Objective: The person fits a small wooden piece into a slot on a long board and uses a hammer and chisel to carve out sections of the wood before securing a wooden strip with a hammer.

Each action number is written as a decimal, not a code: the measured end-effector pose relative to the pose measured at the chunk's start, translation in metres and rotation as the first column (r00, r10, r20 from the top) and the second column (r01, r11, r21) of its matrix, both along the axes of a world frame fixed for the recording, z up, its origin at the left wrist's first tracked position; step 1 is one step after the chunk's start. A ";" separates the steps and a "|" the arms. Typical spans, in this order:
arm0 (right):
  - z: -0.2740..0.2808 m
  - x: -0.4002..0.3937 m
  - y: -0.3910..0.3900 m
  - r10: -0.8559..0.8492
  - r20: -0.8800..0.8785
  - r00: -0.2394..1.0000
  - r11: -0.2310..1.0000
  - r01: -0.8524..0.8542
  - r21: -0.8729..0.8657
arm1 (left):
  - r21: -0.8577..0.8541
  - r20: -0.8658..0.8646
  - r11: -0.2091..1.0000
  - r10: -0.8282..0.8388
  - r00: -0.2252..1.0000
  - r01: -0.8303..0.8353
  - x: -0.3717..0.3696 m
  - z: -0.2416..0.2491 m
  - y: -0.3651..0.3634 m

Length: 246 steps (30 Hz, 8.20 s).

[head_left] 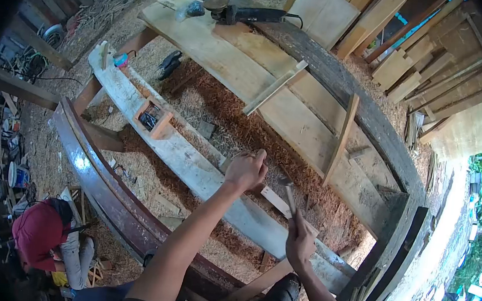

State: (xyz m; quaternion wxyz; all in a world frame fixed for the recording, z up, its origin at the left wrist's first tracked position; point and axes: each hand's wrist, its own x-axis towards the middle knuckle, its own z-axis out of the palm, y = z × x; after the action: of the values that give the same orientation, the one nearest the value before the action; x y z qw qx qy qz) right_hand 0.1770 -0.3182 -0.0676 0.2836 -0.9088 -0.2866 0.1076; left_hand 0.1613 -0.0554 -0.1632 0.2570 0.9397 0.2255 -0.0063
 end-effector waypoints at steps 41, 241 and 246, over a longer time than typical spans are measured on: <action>-0.052 -0.016 0.049 -0.246 -0.363 0.899 0.856 0.377 0.354 | 0.154 0.670 0.970 0.037 0.742 -0.187 -0.052 0.028 -0.011; 0.031 -0.060 0.028 0.143 -0.041 0.989 0.984 -0.138 0.111 | 0.277 0.116 0.800 0.522 0.845 -0.532 -0.093 0.032 -0.006; 0.000 -0.067 0.008 0.253 0.076 0.964 0.963 -0.259 0.080 | 0.277 0.168 0.783 0.531 0.831 -0.556 -0.092 0.028 -0.009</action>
State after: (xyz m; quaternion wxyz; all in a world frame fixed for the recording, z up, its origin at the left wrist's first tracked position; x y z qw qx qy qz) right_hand 0.1095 -0.3101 -0.0680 0.2978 -0.8536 -0.4154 0.1007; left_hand 0.0691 -0.0639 -0.1349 0.1040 0.8627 0.4741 0.1420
